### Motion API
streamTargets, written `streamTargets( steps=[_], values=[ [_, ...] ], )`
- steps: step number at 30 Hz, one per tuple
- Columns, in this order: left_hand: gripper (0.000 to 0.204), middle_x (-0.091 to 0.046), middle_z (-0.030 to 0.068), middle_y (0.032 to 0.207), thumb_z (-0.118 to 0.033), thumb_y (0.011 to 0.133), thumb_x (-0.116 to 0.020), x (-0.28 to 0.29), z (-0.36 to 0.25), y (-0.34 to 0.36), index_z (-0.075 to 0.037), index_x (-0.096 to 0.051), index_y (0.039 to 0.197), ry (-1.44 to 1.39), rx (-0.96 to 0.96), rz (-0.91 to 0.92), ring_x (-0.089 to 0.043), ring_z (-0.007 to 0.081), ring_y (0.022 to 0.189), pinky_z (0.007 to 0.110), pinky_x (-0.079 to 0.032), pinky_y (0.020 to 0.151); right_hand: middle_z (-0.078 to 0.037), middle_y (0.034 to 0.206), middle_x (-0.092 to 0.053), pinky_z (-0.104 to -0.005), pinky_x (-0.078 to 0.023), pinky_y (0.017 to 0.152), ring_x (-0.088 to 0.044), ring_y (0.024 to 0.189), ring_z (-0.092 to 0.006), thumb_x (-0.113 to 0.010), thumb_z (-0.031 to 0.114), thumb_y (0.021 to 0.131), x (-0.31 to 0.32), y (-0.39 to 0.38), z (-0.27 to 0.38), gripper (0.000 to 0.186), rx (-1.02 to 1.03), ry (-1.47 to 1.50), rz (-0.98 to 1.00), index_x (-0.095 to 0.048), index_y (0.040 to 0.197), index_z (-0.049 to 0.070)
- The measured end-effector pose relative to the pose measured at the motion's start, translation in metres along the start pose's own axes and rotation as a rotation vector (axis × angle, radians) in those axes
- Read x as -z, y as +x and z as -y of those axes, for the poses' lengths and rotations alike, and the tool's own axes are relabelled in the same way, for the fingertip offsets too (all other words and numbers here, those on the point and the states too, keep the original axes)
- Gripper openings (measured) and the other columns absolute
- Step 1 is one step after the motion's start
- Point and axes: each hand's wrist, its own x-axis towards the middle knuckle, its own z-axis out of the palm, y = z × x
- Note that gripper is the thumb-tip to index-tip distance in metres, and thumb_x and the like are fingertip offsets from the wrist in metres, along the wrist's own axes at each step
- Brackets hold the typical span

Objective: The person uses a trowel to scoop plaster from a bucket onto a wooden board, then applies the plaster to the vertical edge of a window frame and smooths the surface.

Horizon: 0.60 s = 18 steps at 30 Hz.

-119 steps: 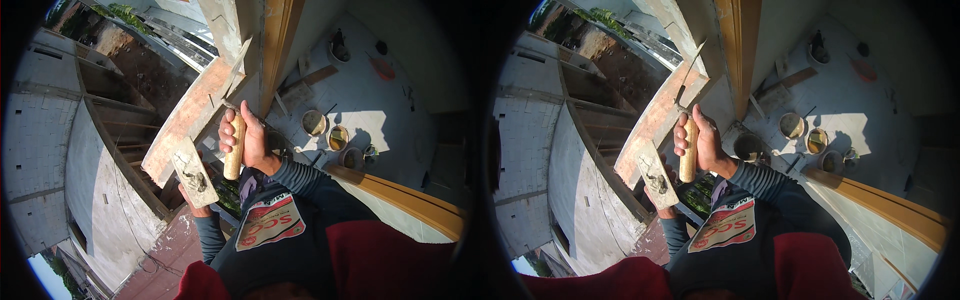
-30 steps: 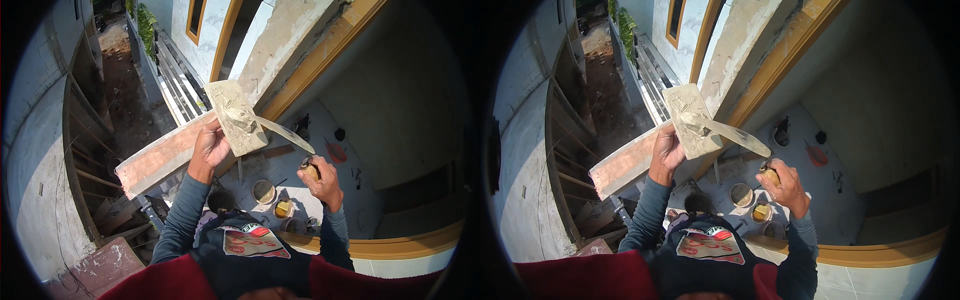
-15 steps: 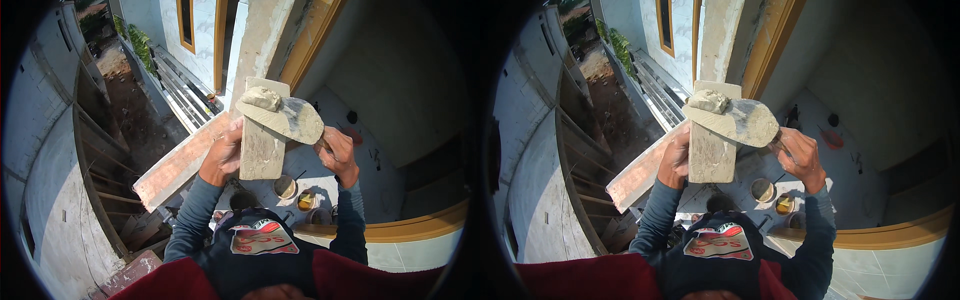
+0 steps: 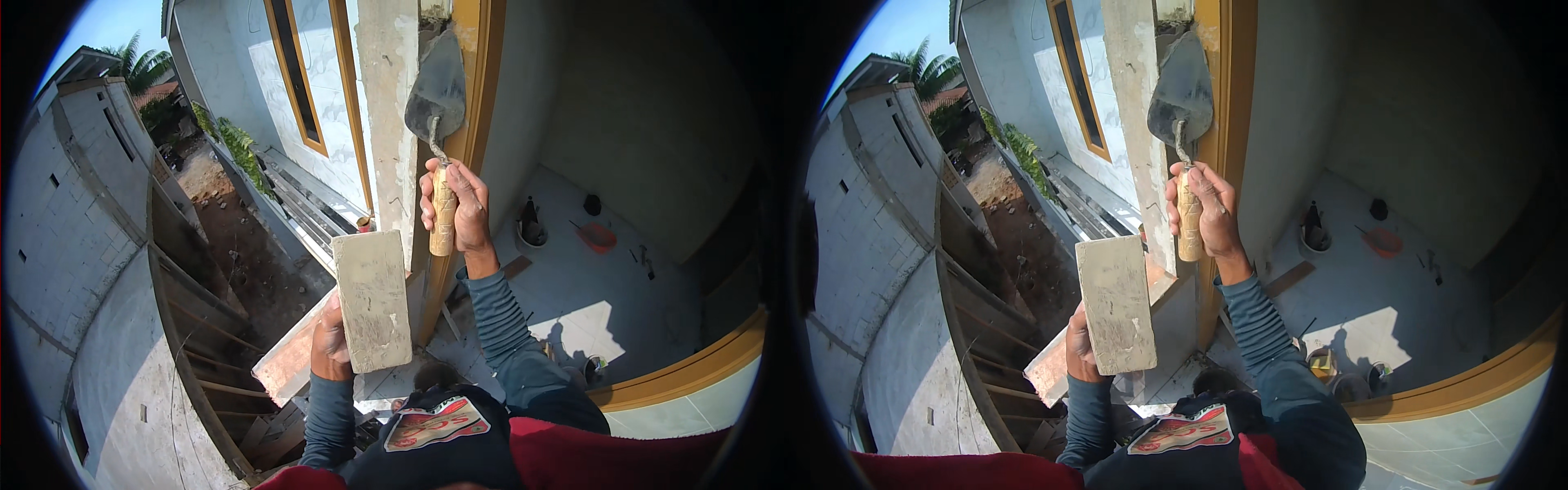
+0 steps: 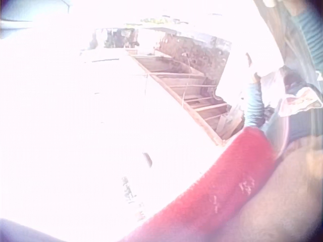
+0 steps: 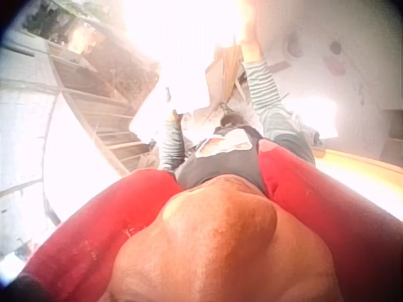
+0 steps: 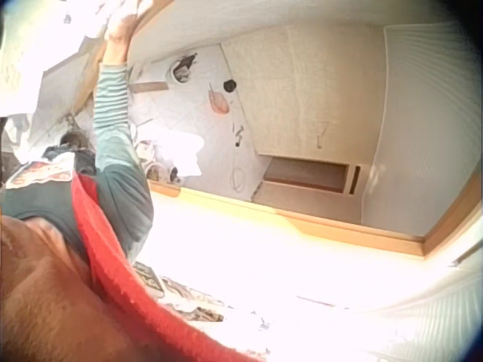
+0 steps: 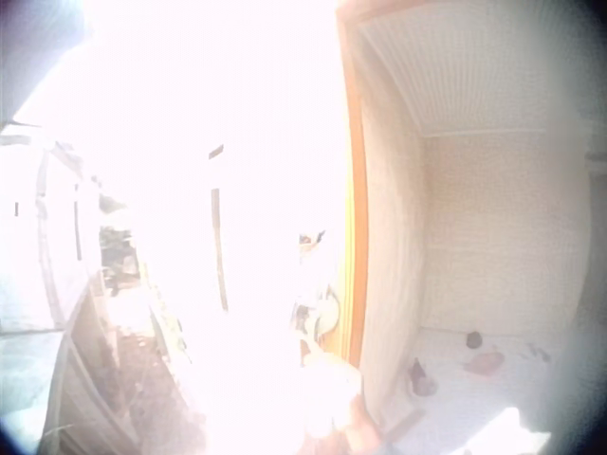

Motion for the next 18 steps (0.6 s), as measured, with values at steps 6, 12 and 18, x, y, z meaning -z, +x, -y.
streamTargets(
  steps=[6,12,18],
  values=[
    [0.050,-0.060,0.0227,0.118,-0.009,0.081,-0.056,0.038,-0.011,-0.038,0.005,-0.047,0.128,-0.170,-0.043,-0.225,-0.065,0.0349,0.099,0.050,-0.054,0.086,-0.009,0.077,-0.054,-0.0262,-0.047,0.045,-0.053,0.053,-0.0137,-0.047,0.036,0.098,-0.003,-0.009,-0.018,0.038,-0.162,0.340,0.070,-0.049,0.110,0.000],
    [0.046,-0.061,0.0232,0.117,-0.008,0.082,-0.054,0.052,-0.012,-0.035,0.006,-0.048,0.126,-0.197,-0.033,-0.300,-0.065,0.0352,0.098,0.051,-0.054,0.085,-0.010,0.076,-0.053,-0.0262,-0.046,0.043,-0.052,0.051,-0.0135,-0.048,0.040,0.097,0.003,-0.044,-0.034,0.041,-0.277,0.517,0.104,-0.050,0.106,0.000],
    [0.047,-0.061,0.0236,0.116,-0.008,0.081,-0.052,0.056,-0.018,-0.032,0.007,-0.048,0.126,-0.171,-0.018,-0.302,-0.065,0.0361,0.098,0.052,-0.054,0.085,-0.010,0.077,-0.054,-0.0248,-0.047,0.039,-0.054,0.051,-0.0129,-0.046,0.038,0.097,0.007,-0.064,-0.002,0.040,-0.210,0.315,0.076,-0.051,0.102,-0.002]
  ],
)
